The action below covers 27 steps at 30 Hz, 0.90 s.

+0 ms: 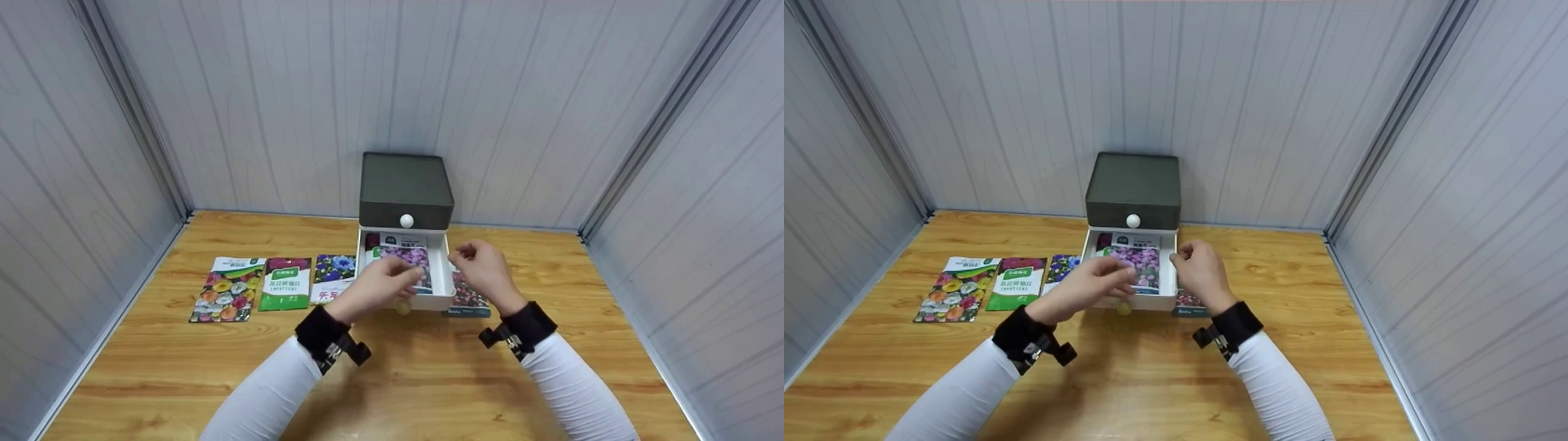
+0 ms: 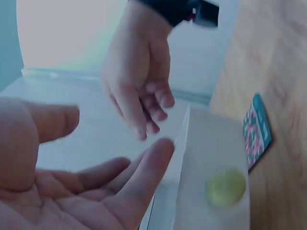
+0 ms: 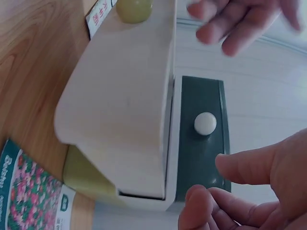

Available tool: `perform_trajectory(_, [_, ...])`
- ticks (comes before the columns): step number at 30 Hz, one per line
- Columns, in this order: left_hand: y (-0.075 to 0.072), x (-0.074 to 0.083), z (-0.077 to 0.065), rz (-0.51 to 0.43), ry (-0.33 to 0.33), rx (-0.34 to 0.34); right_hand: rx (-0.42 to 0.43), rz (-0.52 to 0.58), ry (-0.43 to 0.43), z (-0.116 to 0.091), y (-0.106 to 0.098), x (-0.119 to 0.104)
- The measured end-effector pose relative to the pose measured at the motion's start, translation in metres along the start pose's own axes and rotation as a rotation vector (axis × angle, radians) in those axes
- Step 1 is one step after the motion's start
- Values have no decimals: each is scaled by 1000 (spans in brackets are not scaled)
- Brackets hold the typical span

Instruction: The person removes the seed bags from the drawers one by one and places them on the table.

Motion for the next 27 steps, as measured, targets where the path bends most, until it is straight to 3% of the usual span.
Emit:
perform_trajectory(4, [-13,-5,6,85,-83,134,-20,1,5,2,4,-9])
perform_trajectory(7, [-21,-7,10,139,-140,178,-59,-5,12,5,7,-16])
perform_trajectory(14, [-30,-9,18,189,-182,164,-145,-97,13,16,19,-28])
perform_trajectory(27, [-32,-11,30,443,-222,157,-223,-331,-9,27,48,-39])
Point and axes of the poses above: each hand's wrist, its own z-axis towards the middle knuckle, its own y-axis out of the palm, x = y × z, the point moved 1 cm from there along z, towards the middle knuckle, and after that the axes turned 10 degrees about -x, right-handed, at the moved point
